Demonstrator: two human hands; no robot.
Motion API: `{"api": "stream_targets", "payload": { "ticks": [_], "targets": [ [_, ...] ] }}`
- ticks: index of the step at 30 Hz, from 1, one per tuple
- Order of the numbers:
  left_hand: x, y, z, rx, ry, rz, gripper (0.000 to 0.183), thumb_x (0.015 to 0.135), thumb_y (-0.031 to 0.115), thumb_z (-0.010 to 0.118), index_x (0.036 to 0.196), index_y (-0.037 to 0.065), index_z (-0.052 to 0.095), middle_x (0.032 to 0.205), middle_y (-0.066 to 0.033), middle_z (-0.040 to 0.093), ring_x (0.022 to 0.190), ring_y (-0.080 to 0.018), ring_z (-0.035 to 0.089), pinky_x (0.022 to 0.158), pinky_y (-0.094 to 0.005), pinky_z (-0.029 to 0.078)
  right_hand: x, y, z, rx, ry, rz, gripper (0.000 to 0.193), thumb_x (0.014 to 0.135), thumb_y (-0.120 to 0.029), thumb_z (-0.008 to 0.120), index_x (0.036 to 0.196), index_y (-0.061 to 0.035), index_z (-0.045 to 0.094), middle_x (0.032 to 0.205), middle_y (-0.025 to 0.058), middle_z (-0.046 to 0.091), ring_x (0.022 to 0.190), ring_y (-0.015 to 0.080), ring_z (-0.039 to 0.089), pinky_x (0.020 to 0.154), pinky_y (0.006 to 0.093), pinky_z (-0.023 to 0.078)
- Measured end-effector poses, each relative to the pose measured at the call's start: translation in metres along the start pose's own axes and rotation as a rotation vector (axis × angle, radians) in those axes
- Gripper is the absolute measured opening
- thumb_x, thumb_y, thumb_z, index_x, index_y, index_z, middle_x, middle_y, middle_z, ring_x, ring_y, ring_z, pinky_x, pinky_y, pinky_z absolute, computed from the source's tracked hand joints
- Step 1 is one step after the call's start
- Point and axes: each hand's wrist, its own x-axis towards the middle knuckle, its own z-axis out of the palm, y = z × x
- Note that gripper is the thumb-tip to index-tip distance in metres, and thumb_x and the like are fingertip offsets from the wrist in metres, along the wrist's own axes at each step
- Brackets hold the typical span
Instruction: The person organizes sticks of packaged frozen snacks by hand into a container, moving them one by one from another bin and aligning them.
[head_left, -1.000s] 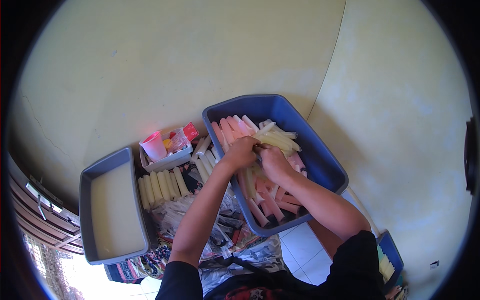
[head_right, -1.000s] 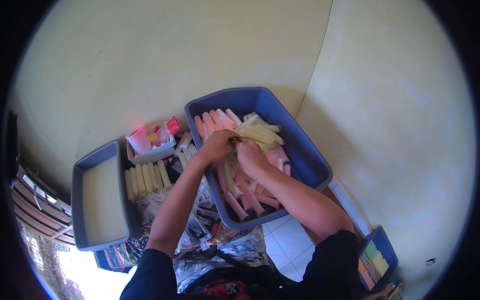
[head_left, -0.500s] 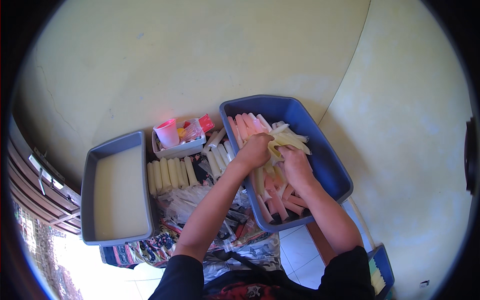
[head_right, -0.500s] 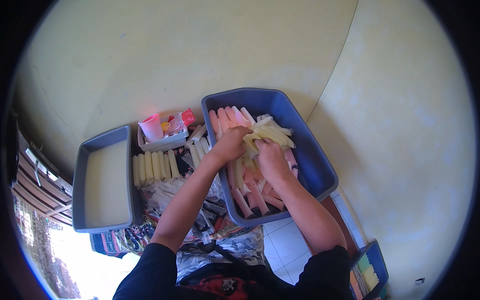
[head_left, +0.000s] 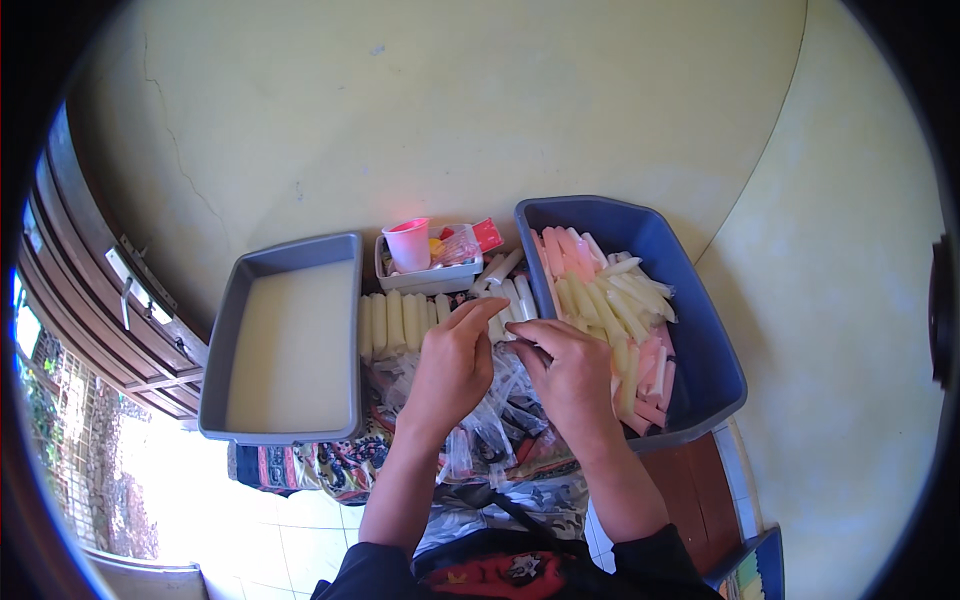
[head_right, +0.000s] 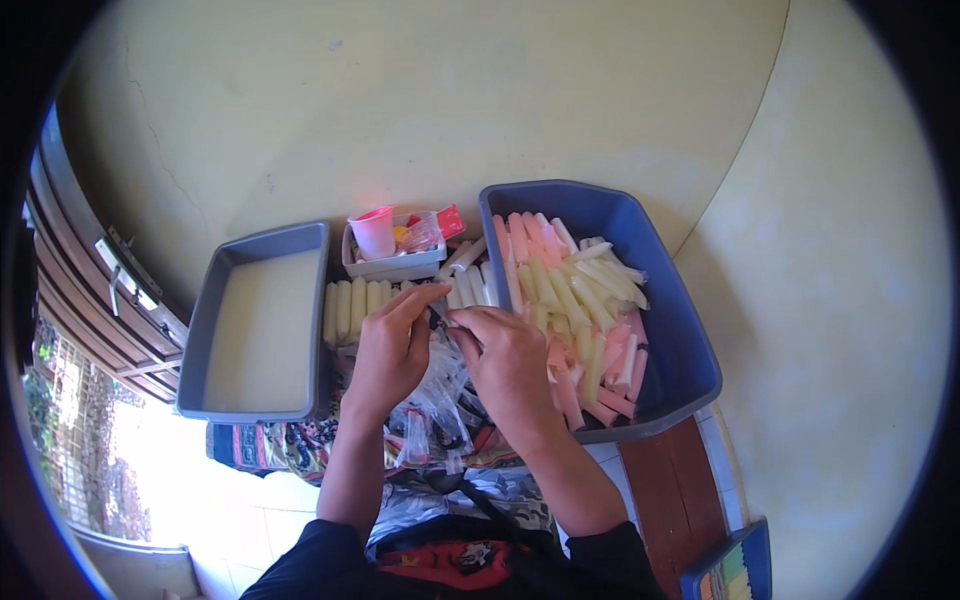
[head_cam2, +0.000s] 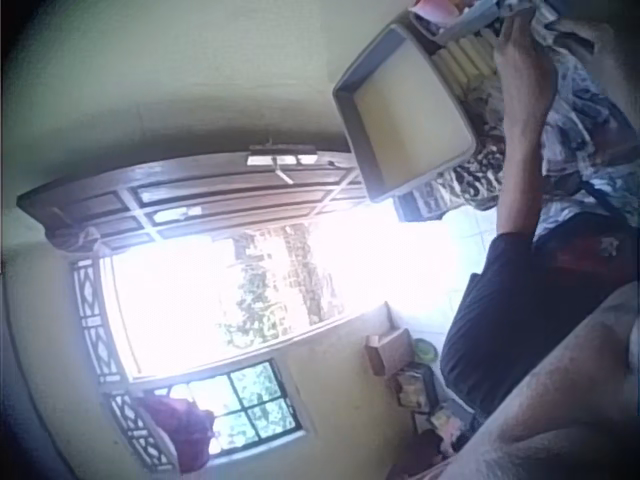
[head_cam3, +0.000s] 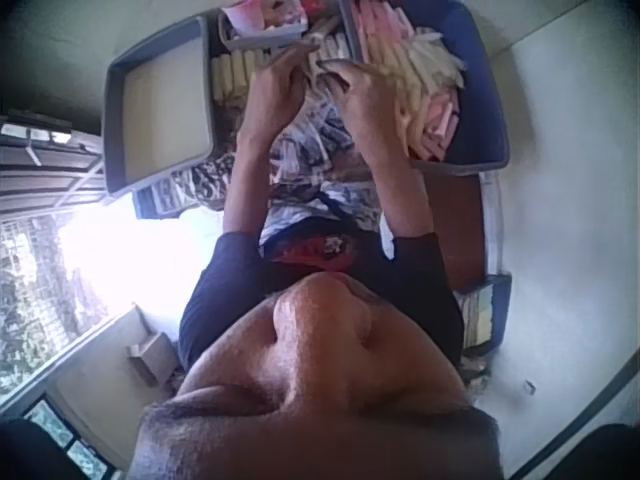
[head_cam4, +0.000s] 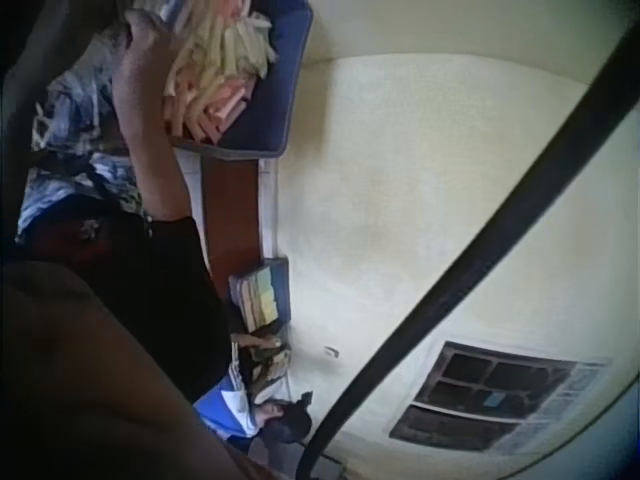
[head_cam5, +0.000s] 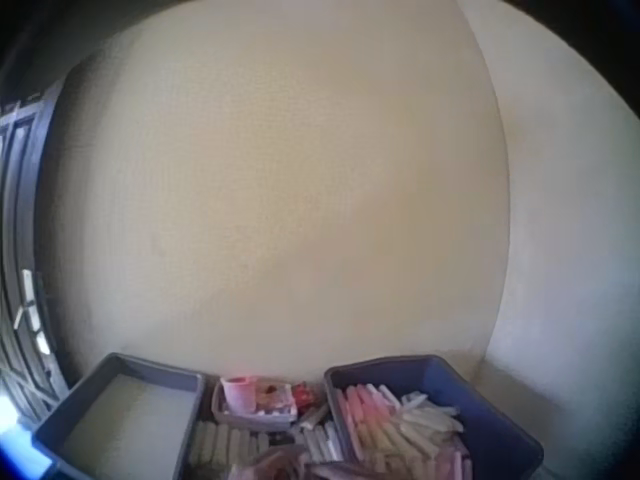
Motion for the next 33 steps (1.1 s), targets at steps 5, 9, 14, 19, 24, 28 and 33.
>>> {"api": "stream_targets", "payload": {
  "ticks": [5,9,14,19,24,28,33],
  "targets": [
    [-0.046,0.002,-0.033,0.026,0.023,-0.135,0.035,0.098,-0.011,0.055,0.128,-0.004,0.072,0.116,-0.0263,0.075,0.107,-0.0443,0.075,0.093,-0.0433,0.059,-0.019,-0.024,0.052,0.071,-0.018,0.011,0.023,0.083,0.003,0.085,0.106,-0.0007,0.079,0.099,0.0167,0.080,0.088,0.0351,0.078,0.076,0.0387,0.062],
    [-0.070,-0.031,-0.035,0.107,0.018,-0.147,0.050,0.088,-0.016,0.051,0.135,-0.007,0.067,0.122,-0.0298,0.071,0.109,-0.0477,0.072,0.095,-0.0491,0.057,-0.032,-0.006,0.093,0.119,-0.057,-0.004,0.024,0.084,0.003,0.083,0.107,-0.0002,0.078,0.100,0.0183,0.079,0.089,0.0367,0.078,0.077,0.0398,0.061],
    [-0.090,-0.079,-0.014,0.107,-0.014,-0.202,0.057,0.083,-0.016,0.050,0.138,-0.007,0.064,0.124,-0.0313,0.070,0.115,-0.0507,0.069,0.100,-0.0508,0.056,-0.053,0.035,0.131,0.154,-0.072,0.013,0.023,0.085,0.006,0.078,0.107,0.0009,0.078,0.103,0.0192,0.078,0.094,0.0385,0.077,0.083,0.0417,0.061],
    [-0.105,-0.098,0.000,0.209,-0.022,-0.230,0.059,0.080,-0.018,0.048,0.136,-0.007,0.065,0.131,-0.0323,0.067,0.125,-0.0502,0.064,0.109,-0.0507,0.052,-0.064,0.051,0.141,0.151,-0.140,0.072,0.027,0.083,0.008,0.076,0.109,0.0013,0.078,0.107,0.0200,0.078,0.098,0.0389,0.077,0.086,0.0424,0.062],
    [-0.108,-0.103,0.002,0.217,-0.028,-0.219,0.060,0.078,-0.019,0.049,0.135,-0.007,0.066,0.133,-0.0332,0.066,0.128,-0.0510,0.063,0.112,-0.0511,0.050,-0.070,0.058,0.145,0.090,-0.148,0.036,0.030,0.081,0.007,0.078,0.111,0.0011,0.077,0.109,0.0194,0.078,0.101,0.0387,0.077,0.087,0.0435,0.062],
    [-0.105,-0.099,-0.001,0.231,-0.040,-0.206,0.060,0.078,-0.017,0.052,0.135,-0.007,0.065,0.133,-0.0318,0.066,0.128,-0.0502,0.063,0.111,-0.0522,0.051,-0.066,0.054,0.138,0.087,-0.154,0.032,0.032,0.082,0.004,0.079,0.114,0.0006,0.077,0.112,0.0198,0.078,0.105,0.0388,0.076,0.090,0.0444,0.061],
    [-0.087,-0.099,-0.007,0.190,0.014,-0.170,0.061,0.078,-0.016,0.052,0.137,-0.006,0.064,0.133,-0.0317,0.066,0.128,-0.0506,0.062,0.111,-0.0526,0.051,-0.049,0.046,0.127,0.053,-0.093,-0.003,0.032,0.087,0.001,0.079,0.118,0.0002,0.076,0.113,0.0209,0.077,0.105,0.0408,0.075,0.093,0.0458,0.060]
  ]
}}
